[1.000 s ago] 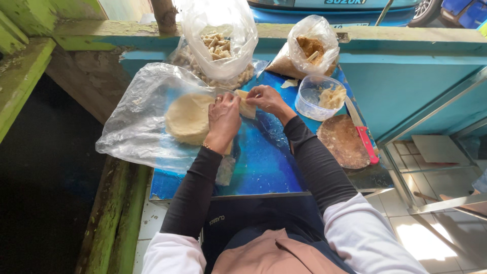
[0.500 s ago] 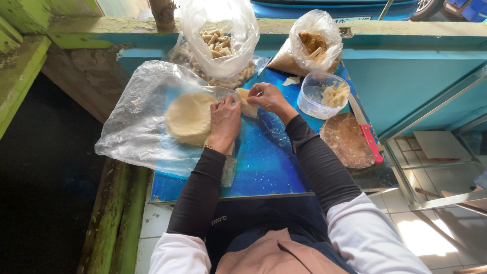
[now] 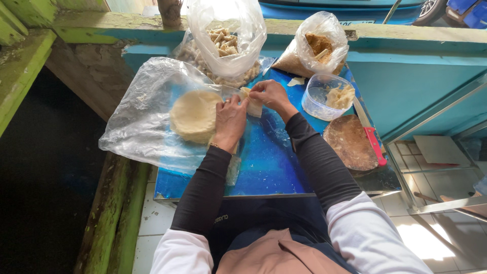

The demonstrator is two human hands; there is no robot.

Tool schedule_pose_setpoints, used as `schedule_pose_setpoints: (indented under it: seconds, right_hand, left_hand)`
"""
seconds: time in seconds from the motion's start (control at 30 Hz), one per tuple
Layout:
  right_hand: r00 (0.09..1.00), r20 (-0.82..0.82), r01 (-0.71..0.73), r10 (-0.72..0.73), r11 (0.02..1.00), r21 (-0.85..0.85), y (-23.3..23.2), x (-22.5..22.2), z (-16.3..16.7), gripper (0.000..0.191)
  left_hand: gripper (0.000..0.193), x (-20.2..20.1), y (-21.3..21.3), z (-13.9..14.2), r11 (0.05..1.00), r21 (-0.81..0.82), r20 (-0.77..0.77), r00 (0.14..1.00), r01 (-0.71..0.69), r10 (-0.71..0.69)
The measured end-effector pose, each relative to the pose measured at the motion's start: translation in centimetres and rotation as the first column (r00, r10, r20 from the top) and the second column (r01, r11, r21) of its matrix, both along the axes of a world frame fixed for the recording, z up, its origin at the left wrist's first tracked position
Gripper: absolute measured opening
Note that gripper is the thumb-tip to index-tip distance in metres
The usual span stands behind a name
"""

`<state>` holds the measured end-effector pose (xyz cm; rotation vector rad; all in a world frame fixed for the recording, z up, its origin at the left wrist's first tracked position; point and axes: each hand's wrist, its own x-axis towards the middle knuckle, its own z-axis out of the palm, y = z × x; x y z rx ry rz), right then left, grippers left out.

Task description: The person pinches off pieces of dough, flattens them into thin triangular wrappers on the table, spoons brown filling from a plastic bag onto each wrapper, and folds and pinches the dough closed around the filling, setting finished pastries aside.

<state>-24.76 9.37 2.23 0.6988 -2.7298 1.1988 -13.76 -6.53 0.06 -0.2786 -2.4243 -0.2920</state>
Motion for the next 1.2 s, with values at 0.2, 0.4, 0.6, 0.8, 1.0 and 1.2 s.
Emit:
schedule_pose_setpoints:
  seconds: [0.2,0.4,0.6,0.8,1.0,1.2]
  right_hand:
    - [0.903,0.426,0.146,0.057,0.892,-0.428,0.6,-0.4,-0.1,0.015]
    - [0.792,0.59,0.323,0.156,0.713,-0.622,3.1,-0.2,0.4,0.01]
    - [0.882,0.441,0.181,0.169,0.742,-0.646,8.0,1.4,1.5,0.007]
    - [0.953,-0.26,-0.142,0.155,0.988,0.068,10.8,12.1,1.6,0.006]
    - [0.761,-0.562,-0.086,0.323,0.91,0.406,10.6,22.6,0.8,0.021]
    - [0.823,-0.525,-0.06,0.219,0.951,0.303,10.7,25.0,0.2,0.027]
  left_hand:
    - [0.014,-0.1,0.1,-0.2,0.997,-0.059,0.019,0.999,-0.047,0.048]
    - [0.014,-0.1,0.0,-0.2,0.999,-0.043,-0.007,1.0,-0.03,0.03]
    - [0.014,0.2,-0.1,0.0,1.0,-0.027,-0.004,1.0,0.002,-0.002]
    - [0.024,1.5,0.0,2.1,0.988,0.085,-0.074,0.99,0.128,-0.122]
    - [0.027,8.4,2.9,2.8,0.895,0.163,0.041,0.903,0.415,-0.427]
    - [0.014,15.1,5.9,1.7,0.879,0.109,0.081,0.877,0.465,-0.474]
